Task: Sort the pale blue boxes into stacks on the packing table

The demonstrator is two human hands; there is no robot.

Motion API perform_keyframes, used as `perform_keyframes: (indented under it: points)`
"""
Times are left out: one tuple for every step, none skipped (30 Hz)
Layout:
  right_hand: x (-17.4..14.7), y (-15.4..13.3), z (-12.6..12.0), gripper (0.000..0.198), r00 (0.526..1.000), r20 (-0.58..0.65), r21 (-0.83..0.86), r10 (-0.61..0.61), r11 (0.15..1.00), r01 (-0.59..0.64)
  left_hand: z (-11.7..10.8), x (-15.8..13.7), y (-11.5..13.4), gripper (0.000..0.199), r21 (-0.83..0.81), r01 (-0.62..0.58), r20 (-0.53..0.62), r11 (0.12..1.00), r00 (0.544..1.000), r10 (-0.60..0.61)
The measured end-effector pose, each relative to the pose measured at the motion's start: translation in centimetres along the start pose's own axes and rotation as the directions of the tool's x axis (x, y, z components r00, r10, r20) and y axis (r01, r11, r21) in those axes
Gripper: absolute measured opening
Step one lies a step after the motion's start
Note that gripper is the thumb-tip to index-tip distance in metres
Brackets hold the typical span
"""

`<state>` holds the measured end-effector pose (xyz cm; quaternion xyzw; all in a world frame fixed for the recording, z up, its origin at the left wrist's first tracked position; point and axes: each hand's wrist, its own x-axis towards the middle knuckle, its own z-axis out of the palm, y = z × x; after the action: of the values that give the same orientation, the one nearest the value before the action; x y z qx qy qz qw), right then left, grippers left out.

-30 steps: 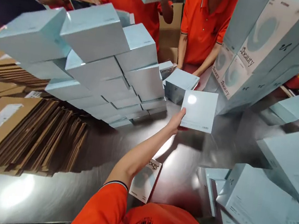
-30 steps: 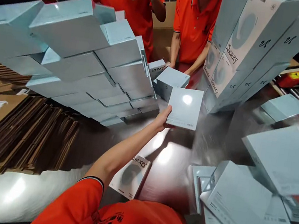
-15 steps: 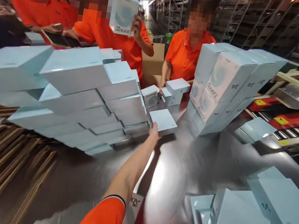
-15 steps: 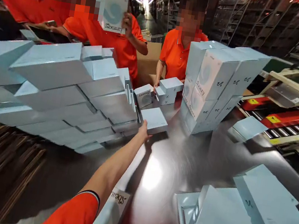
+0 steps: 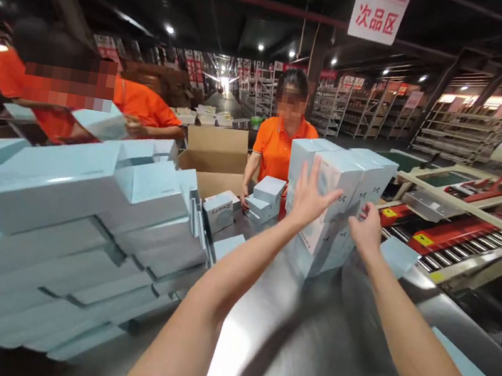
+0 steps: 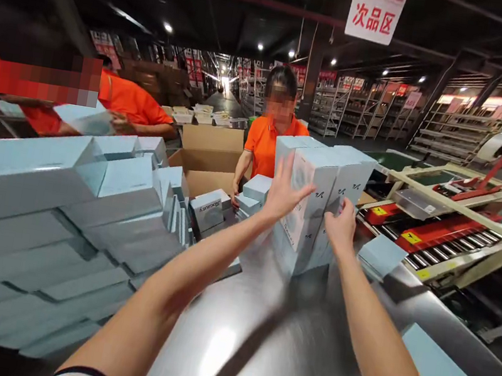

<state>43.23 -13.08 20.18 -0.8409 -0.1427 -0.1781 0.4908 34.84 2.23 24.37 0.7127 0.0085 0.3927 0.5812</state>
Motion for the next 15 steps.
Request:
perform_keyframes:
  points:
    - [1.0, -0.2, 0.7, 0.077, 0.999, -0.043, 0.02, 0.02, 1.0, -0.019, 0.8, 2.1, 1.5, 0.097, 0.055, -0.088, 0.042, 0.995, 0.995, 0.086]
    - [1.9, -0.3, 0.9, 0.081, 0.996, -0.078, 0.037, 0.033, 0.999, -0.03, 1.4, 3.6, 2.7, 0.088, 0.104, -0.116, 0.083, 0.988, 0.991, 0.107]
    - [2.7, -0.3, 0.8, 0.085, 0.994, -0.101, 0.048, 0.036, 0.998, -0.031, 1.8, 4.6, 3.5, 0.075, 0.135, -0.092, 0.116, 0.987, 0.99, 0.076]
    - [3.4, -0.4, 0.5, 0.089, 0.993, -0.113, 0.051, 0.032, 0.998, -0.026, 1.9, 5.1, 3.8, 0.061, 0.154, -0.051, 0.129, 0.987, 0.991, 0.031]
    - [3.9, -0.5, 0.0, 0.094, 0.993, -0.11, 0.046, 0.029, 0.999, -0.024, 1.8, 4.9, 3.8, 0.047, 0.155, -0.021, 0.12, 0.988, 0.993, 0.002]
    - [4.3, -0.7, -0.4, 0.099, 0.995, -0.092, 0.03, 0.027, 0.999, -0.024, 1.2, 4.3, 3.5, 0.036, 0.131, -0.014, 0.09, 0.991, 0.996, 0.002]
    - [4.5, -1.0, -0.8, 0.105, 0.998, -0.06, 0.003, 0.024, 1.0, -0.024, 0.3, 3.2, 2.8, 0.03, 0.077, -0.031, 0.045, 0.997, 0.999, 0.028]
    - [4.5, -1.4, -1.1, 0.109, 0.999, -0.022, -0.03, 0.03, 0.999, -0.031, -1.1, 1.8, 2.0, 0.029, 0.002, -0.055, -0.013, 0.998, 0.998, 0.055]
    - [4.3, -1.9, -1.3, 0.112, 0.999, 0.015, -0.058, 0.038, 0.998, -0.038, -2.7, 0.1, 1.1, 0.029, -0.085, -0.062, -0.078, 0.994, 0.995, 0.055]
    - [4.1, -2.5, -1.3, 0.113, 0.998, 0.045, -0.077, 0.049, 0.996, -0.046, -4.6, -1.8, 0.2, 0.029, -0.173, -0.035, -0.13, 0.984, 0.991, 0.013]
    - [3.7, -3.0, -1.3, 0.113, 0.996, 0.067, -0.091, 0.058, 0.994, -0.052, -6.6, -3.7, -0.8, 0.031, -0.26, 0.031, -0.171, 0.965, 0.982, -0.078]
    - [3.3, -3.6, -1.1, 0.111, 0.995, 0.076, -0.107, 0.068, 0.993, -0.059, -8.7, -5.7, -1.7, 0.034, -0.343, 0.114, -0.197, 0.932, 0.962, -0.191]
    - [2.9, -4.2, -1.0, 0.107, 0.994, 0.076, -0.129, 0.077, 0.989, -0.066, -10.6, -7.7, -2.4, 0.037, -0.419, 0.194, -0.214, 0.887, 0.928, -0.304]
    - [2.6, -4.7, -0.8, 0.102, 0.994, 0.066, -0.158, 0.084, 0.985, -0.073, -12.5, -9.6, -3.1, 0.037, -0.488, 0.255, -0.228, 0.835, 0.886, -0.403]
    - [2.4, -5.1, -0.6, 0.096, 0.995, 0.042, -0.189, 0.086, 0.979, -0.077, -14.2, -11.5, -3.6, 0.035, -0.546, 0.289, -0.24, 0.786, 0.846, -0.477]
